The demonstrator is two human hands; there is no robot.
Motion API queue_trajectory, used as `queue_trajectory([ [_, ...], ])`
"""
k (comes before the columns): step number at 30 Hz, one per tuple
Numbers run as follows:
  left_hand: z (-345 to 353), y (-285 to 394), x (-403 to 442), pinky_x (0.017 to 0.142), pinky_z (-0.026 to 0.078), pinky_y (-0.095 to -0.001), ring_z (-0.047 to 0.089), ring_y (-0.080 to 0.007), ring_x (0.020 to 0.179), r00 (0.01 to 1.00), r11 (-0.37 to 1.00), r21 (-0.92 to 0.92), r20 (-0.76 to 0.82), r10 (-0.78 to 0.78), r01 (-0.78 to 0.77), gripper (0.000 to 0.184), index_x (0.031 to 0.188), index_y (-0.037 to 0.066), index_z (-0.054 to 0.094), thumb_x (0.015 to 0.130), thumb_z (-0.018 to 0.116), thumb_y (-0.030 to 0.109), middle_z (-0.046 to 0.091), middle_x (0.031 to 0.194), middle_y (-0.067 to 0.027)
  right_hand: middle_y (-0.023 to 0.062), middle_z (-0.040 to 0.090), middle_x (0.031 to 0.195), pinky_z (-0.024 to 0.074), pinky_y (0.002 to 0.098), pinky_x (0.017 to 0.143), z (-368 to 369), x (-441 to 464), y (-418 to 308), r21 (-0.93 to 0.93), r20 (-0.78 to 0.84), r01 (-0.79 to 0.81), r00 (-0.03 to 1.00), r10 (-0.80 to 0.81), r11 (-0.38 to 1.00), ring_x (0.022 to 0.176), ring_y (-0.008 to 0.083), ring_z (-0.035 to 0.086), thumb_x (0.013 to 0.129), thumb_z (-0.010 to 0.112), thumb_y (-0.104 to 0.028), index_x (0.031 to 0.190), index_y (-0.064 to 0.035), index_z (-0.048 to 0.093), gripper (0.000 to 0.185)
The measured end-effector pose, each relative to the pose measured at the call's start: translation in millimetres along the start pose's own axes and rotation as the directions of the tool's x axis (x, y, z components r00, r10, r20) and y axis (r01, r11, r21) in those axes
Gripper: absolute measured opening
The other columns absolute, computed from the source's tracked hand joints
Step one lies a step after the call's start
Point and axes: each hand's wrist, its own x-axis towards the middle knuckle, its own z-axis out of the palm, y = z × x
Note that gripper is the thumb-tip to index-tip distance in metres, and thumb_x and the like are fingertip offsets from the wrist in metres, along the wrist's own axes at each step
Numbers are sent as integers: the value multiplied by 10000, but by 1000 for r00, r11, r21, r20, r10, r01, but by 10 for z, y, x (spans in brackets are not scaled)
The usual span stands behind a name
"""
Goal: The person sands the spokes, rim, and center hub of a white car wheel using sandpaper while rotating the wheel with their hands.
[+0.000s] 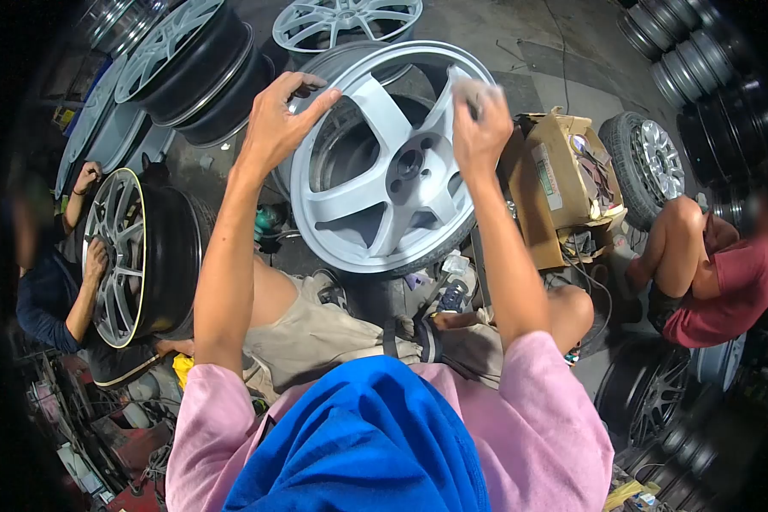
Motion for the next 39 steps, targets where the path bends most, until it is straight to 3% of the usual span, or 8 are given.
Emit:
queue_trajectory([
  [5, -101, -1, 13, 800, 512, -365, 663, -260, 865, 998, 995, -75, -18, -68, 66, 408, 1050, -7, 749, 953, 723, 389, 720, 967, -151, 116, 725, 995, 547, 369, 834, 313, 415, 377, -98, -148, 186, 969, -199, 978, 924, 279, 704, 884, 725, -42, 1026, -52, 765, 148],
  [17, -205, -95, 24, 769, 492, -363, 652, -244, 836, 995, 996, -81, -78, -54, 47, 412, 1045, -27, 741, 986, 687, 377, 706, 913, -152, 74, 697, 1030, 542, 393, 863, 578, 106, -398, 11, 194, 516, 839, -508, 856, 1000, 303, 644, 718, 765, 62, 1074, -98, 769, 391],
  [19, -201, -98, 35, 735, 484, -400, 645, -306, 809, 995, 996, -80, -87, -48, 41, 434, 1023, -24, 746, 978, 686, 403, 685, 895, -174, 72, 700, 1037, 544, 391, 856, 502, 160, -287, -37, 147, 475, 873, -466, 879, 991, 299, 650, 717, 770, 60, 1073, -102, 773, 390],
  [26, -251, -175, 21, 784, 490, -321, 618, -170, 813, 991, 993, -37, -67, -117, 114, 425, 1039, -29, 738, 1008, 665, 389, 703, 877, -107, 82, 727, 1078, 559, 370, 842, 554, 298, -294, -11, 159, 416, 898, -410, 909, 1002, 279, 691, 766, 752, 62, 1064, -112, 794, 347],
  [28, -250, -197, 45, 777, 490, -327, 619, -173, 806, 994, 998, -15, -93, -63, 62, 430, 1037, -27, 741, 1013, 658, 395, 708, 874, -120, 90, 734, 1069, 572, 385, 852, 674, 156, -508, 90, 195, 551, 807, -557, 830, 967, 292, 702, 715, 752, 68, 1068, -66, 775, 379],
  [33, -222, -242, 82, 776, 489, -334, 621, -187, 799, 988, 993, -31, -104, -113, 110, 438, 1035, -24, 743, 1018, 648, 403, 703, 867, -132, 91, 693, 1104, 523, 427, 1092, 638, -577, -928, 522, 421, 791, 88, -903, 320, 1180, 267, 653, 771, 673, -151, 938, -59, 689, 192],
  [37, -289, -257, 44, 785, 492, -328, 631, -188, 808, 988, 992, -37, -91, -122, 119, 448, 1025, -23, 749, 1020, 642, 413, 713, 879, -129, 73, 717, 1100, 555, 435, 985, 656, 4, -748, 228, 351, 852, 380, -856, 472, 1062, 267, 691, 750, 679, -111, 976, -85, 719, 231],
  [39, -331, -261, 16, 789, 493, -325, 637, -188, 811, 986, 991, -27, -106, -132, 130, 451, 1018, -24, 751, 1019, 642, 414, 720, 882, -128, 81, 749, 1060, 568, 394, 902, 590, 356, -373, 18, 235, 644, 741, -629, 765, 1008, 276, 703, 778, 676, 22, 1071, -110, 766, 334],
])
